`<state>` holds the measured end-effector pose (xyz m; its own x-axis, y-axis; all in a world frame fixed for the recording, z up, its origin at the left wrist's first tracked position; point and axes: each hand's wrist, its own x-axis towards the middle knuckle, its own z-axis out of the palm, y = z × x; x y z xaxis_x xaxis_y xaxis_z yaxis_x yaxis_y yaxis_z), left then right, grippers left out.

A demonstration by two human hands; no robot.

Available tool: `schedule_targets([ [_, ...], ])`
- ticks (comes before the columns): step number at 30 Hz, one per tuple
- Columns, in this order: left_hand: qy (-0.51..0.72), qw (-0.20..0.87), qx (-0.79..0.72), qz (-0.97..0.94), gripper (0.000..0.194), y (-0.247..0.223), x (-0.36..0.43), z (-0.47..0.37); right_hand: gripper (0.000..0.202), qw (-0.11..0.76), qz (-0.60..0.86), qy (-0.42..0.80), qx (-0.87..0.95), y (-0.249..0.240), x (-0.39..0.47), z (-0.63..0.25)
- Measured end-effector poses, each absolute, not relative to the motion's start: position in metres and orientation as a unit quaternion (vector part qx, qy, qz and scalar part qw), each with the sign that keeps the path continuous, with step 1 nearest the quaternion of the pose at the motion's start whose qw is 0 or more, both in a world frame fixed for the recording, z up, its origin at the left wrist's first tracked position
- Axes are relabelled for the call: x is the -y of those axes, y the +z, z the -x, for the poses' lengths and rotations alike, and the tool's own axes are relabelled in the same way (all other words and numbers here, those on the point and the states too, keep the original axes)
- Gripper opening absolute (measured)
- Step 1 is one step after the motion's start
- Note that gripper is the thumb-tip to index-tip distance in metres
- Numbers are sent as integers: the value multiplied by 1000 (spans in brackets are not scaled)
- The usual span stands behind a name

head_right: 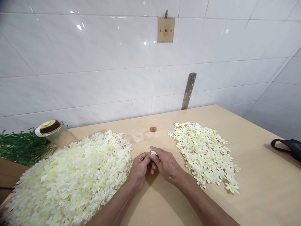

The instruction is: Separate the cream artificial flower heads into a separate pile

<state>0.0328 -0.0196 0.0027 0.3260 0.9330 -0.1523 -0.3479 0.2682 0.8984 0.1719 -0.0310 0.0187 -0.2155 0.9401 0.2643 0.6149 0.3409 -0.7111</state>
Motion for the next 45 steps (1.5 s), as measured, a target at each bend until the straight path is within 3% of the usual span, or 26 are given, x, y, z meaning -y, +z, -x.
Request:
schedule_targets([
  [12, 464, 613, -428, -475, 37, -8, 25, -39, 38, 260, 642, 121, 711, 24, 28, -185],
  [23, 500, 647, -410, -405, 41, -3, 23, -39, 39, 313, 524, 256, 750, 24, 34, -178],
  [30, 497, 664, -398, -391, 42, 1, 22, -36, 32, 319, 497, 241, 770, 34, 36, -179],
  [37, 474, 688, -392, -385, 46, 4, 23, -37, 44, 283, 534, 120, 788, 30, 33, -186],
  [40, 482, 688, -390, -376, 45, 3, 23, -37, 36, 288, 525, 151, 786, 27, 32, -185],
  [45, 483, 714, -360, -356, 43, 5, 22, -34, 39, 331, 511, 220, 762, 30, 35, -178],
])
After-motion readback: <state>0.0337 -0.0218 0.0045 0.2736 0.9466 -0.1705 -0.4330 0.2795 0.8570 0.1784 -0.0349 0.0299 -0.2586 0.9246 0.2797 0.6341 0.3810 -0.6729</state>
